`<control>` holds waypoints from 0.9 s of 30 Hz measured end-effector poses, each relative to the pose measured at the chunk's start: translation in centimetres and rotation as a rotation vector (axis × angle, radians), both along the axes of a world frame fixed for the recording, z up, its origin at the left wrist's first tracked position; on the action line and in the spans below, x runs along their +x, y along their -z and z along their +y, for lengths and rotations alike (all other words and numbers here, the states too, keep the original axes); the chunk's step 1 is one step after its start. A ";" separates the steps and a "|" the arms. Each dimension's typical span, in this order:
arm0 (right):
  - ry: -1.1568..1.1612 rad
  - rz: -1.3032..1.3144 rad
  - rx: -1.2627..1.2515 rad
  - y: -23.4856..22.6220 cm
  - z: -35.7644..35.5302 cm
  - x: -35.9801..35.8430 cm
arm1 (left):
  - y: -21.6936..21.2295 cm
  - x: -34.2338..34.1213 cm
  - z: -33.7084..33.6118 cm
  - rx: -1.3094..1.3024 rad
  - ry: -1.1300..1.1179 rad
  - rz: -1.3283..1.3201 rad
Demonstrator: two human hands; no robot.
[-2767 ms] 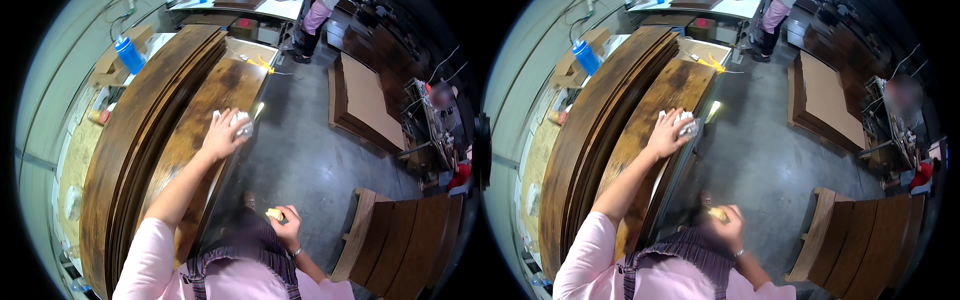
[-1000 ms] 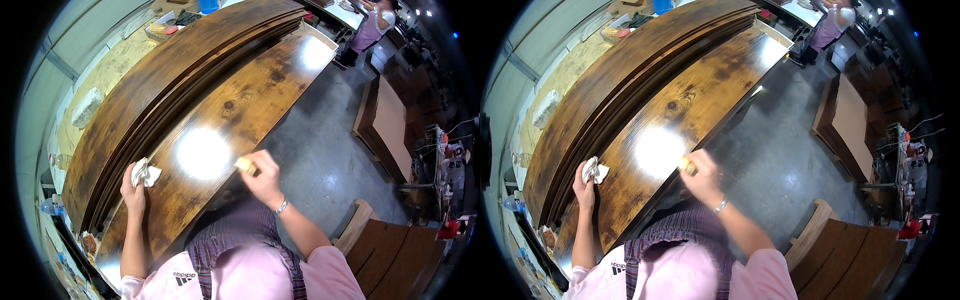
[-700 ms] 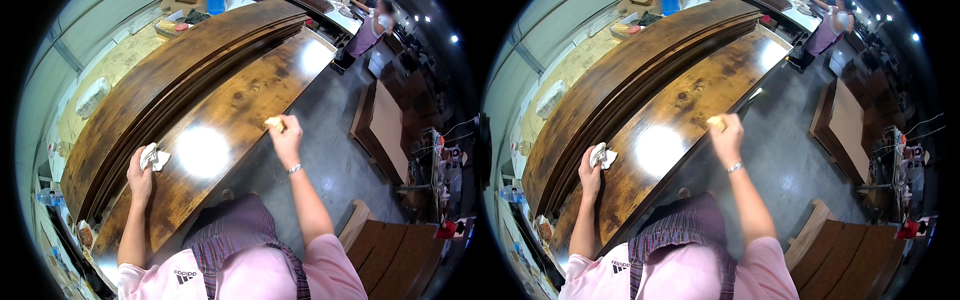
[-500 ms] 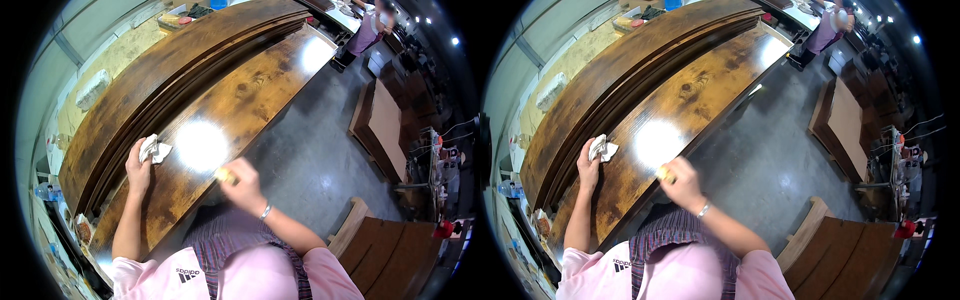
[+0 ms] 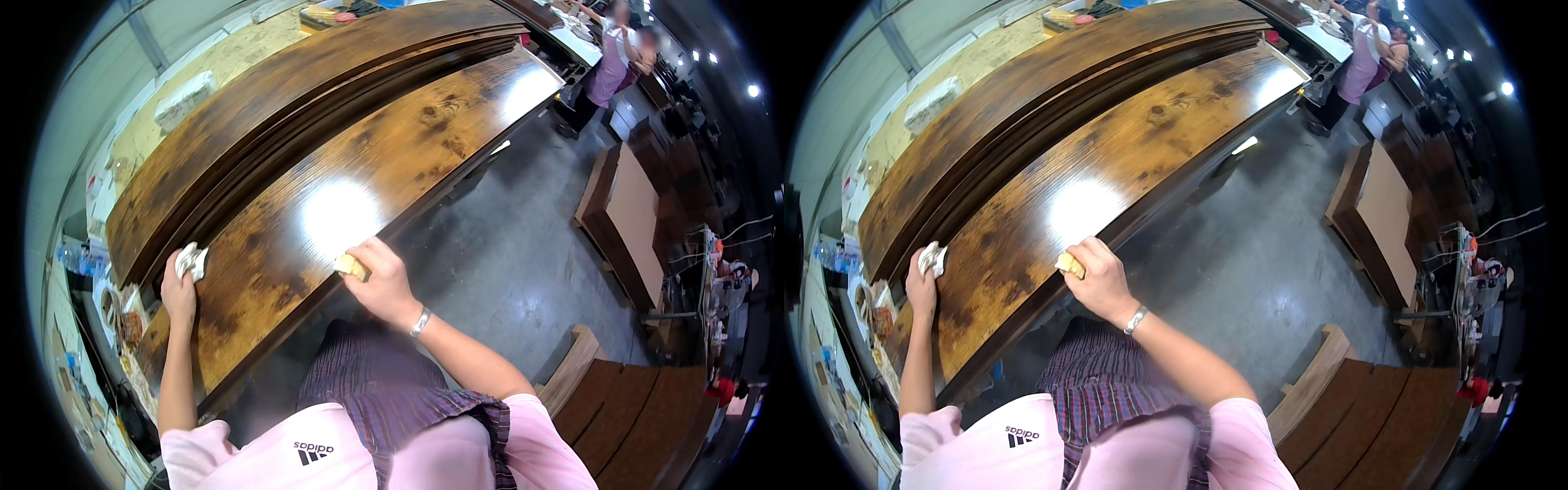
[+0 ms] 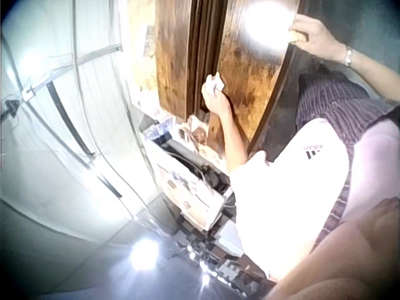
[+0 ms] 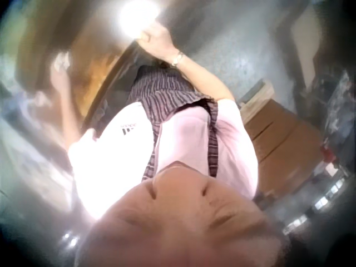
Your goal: The person applies a substance to long wooden planks using a sponge and wipes the surface with a cloth. They repeatedly rub and wipe the planks, occasionally switching hands and adjusting the cloth, then sit on the floor to reach into a box.
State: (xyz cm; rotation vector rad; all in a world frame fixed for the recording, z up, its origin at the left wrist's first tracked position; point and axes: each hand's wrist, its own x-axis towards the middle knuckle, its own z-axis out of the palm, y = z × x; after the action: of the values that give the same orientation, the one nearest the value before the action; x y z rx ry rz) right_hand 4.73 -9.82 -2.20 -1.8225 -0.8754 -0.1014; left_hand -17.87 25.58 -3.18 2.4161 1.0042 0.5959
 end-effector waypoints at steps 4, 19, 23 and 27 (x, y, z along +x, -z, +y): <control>0.256 -0.145 0.001 -0.9 0.0 4.0 | -0.4 0.7 -0.3 0.117 -0.020 0.105; 0.324 -0.066 -0.072 -0.8 2.7 -2.3 | -0.2 0.4 -0.3 0.138 -0.034 0.123; 0.074 -0.059 -0.085 -0.4 5.6 -11.5 | 0.1 0.4 0.0 0.139 -0.018 0.093; -0.020 0.344 -0.030 -1.0 7.6 -16.6 | 0.3 -0.1 0.5 0.103 0.001 0.080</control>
State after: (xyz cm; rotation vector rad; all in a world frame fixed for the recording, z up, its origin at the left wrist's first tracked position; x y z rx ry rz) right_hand -11.89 -2.18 -1.15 -1.7891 -0.6533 0.2333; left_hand -17.99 26.10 -3.47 2.5480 1.0283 0.5678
